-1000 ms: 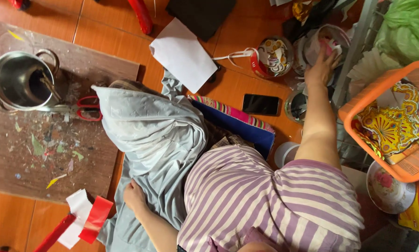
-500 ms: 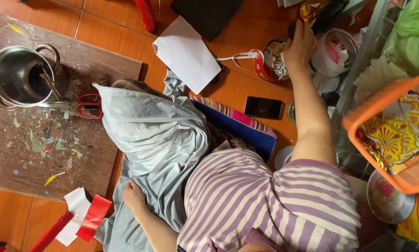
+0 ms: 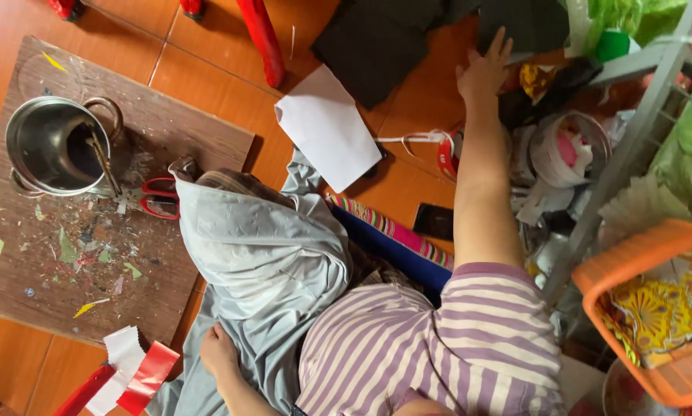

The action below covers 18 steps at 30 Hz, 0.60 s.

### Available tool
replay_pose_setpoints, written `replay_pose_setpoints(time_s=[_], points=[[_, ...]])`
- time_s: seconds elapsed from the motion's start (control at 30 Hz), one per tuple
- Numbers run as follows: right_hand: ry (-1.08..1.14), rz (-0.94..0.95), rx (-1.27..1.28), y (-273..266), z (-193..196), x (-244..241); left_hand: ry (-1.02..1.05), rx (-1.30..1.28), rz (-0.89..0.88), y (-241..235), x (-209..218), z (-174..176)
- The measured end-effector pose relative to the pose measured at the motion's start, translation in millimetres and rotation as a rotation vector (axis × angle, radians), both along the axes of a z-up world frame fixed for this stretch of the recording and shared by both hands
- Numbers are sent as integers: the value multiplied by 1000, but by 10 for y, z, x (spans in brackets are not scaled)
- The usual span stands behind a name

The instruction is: Applying red paper strips to a woven bamboo structure using a brush and glue.

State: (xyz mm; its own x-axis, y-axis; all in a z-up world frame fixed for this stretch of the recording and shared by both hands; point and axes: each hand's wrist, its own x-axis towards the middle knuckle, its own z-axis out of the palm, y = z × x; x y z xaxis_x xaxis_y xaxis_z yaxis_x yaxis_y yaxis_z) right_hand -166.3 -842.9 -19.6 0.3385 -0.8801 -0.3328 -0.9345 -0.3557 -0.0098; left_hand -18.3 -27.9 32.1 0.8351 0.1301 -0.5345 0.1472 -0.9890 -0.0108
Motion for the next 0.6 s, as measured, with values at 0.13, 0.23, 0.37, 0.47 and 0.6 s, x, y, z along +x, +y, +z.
replay_pose_setpoints(time_s=[0.13, 0.23, 0.37, 0.47, 0.6], points=[[-295, -166, -118, -834, -902, -575, 22, 26, 2, -46, 19, 1], [-568, -231, -267, -1392, -1013, -1049, 15, 42, -23, -11, 6, -50], [-545, -124, -460, -1300, -1160, -1664, -2, 29, -72, 100, -43, -76], [-731, -62, -362, -1197, -1039, -1597, -25, 1, -68, 120, -48, -68], [-935, 16, -278, -1146, -786, -1279, -47, -10, -49, 12, -10, -61]])
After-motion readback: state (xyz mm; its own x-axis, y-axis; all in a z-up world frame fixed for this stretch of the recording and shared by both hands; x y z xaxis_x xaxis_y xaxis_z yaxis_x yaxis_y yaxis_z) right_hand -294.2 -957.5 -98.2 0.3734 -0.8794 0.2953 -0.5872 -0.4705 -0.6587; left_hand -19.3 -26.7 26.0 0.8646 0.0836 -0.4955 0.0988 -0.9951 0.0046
